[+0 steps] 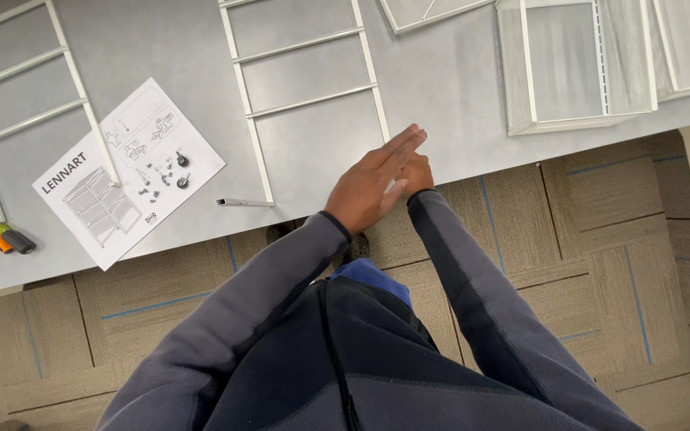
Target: The person assembles a white metal shelving unit on a gray table. They position two ladder-like side frames, attach feet, and use a screwdriver to fasten screws into the frame joints while referencing an instruction sheet.
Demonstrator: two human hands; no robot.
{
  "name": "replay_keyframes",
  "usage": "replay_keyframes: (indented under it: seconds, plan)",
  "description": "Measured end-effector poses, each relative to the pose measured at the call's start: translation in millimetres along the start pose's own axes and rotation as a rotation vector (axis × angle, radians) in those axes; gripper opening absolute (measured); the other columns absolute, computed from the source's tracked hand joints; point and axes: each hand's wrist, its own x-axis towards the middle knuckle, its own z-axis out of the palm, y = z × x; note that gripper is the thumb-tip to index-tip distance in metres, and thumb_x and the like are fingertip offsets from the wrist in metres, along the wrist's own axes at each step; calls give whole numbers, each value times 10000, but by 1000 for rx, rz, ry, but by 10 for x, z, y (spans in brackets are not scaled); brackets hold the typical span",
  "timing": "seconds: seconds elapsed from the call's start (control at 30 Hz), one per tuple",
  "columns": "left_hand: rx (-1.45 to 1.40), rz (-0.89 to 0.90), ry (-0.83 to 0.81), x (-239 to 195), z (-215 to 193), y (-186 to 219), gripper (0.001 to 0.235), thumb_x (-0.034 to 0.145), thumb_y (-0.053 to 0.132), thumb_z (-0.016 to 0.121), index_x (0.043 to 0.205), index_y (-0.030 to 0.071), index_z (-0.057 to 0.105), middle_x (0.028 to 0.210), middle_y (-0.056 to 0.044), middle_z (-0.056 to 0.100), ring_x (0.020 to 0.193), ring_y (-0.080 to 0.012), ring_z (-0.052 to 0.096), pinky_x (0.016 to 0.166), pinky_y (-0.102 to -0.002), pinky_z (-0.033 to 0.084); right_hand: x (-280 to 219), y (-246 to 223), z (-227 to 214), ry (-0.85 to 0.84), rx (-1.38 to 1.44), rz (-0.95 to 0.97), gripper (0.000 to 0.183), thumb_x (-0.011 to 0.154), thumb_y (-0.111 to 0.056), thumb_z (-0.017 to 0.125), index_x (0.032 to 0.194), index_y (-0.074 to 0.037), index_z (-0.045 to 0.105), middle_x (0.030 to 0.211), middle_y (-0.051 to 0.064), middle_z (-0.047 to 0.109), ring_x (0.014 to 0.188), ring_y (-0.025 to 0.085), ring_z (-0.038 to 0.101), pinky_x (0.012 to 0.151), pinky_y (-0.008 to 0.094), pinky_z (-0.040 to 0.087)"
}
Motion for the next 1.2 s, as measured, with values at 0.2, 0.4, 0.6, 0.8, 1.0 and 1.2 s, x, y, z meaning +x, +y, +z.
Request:
replay_keyframes:
  seconds: [0.2, 0.4, 0.6, 0.8, 1.0, 1.2]
  plan:
    - [466, -24, -182, -21, 362, -359, 828, 1203, 199, 642, 1912, 132, 219, 1913, -197, 402, 1443, -526, 696, 1138, -644, 665, -485, -667, -489, -63, 186, 112, 490, 1139, -123, 631, 1409, 230, 425, 1239, 476, 688, 1223, 642, 711, 909, 669, 527]
    - [807, -14, -116, -75, 293, -337, 425, 1220, 342, 474, 1589, 187, 615, 1292, -69, 777, 1134, -332, 796, 846, -505, 673, -677, -1206, -842, -127, 221, 167, 684, 1158, -144, 574, 1592, 348, 381, 1385, 565, 691, 1354, 683, 697, 1090, 776, 579]
    - [358, -159, -257, -135, 76, -156, 771, 1239, 236, 434, 1921, 245, 73, 1506, -294, 762, 1136, -513, 851, 881, -625, 745, -444, -913, -649, -126, 280, 315, 556, 1177, -347, 548, 1551, 27, 722, 1409, 309, 816, 1386, 486, 761, 1165, 649, 602]
    - [127, -353, -294, -805, 177, -590, 878, 1237, 197, 528, 1935, 285, 3, 1678, -321, 609, 1185, -480, 846, 999, -657, 723, 177, 550, 607, 46, 222, 181, 612, 1102, -227, 733, 1693, -203, 573, 1317, 77, 838, 1285, 287, 798, 1067, 527, 706]
    - [-28, -510, -229, -1994, 210, -1416, 395, 1267, 235, 580, 1641, 126, 646, 1424, -182, 785, 1296, -437, 795, 1082, -638, 670, -552, 282, 806, 153, 289, 262, 570, 1080, -242, 772, 1571, -85, 528, 1229, 169, 843, 1253, 424, 796, 955, 652, 669]
    - [-175, -855, -16, -3038, 133, -1835, 325, 1248, 313, 640, 1560, 268, 720, 1385, -117, 837, 1184, -323, 856, 1011, -566, 733, -1039, 184, 1184, -92, 232, 245, 399, 1083, -283, 680, 1462, -183, 603, 1268, 74, 865, 1285, 382, 798, 1041, 611, 659]
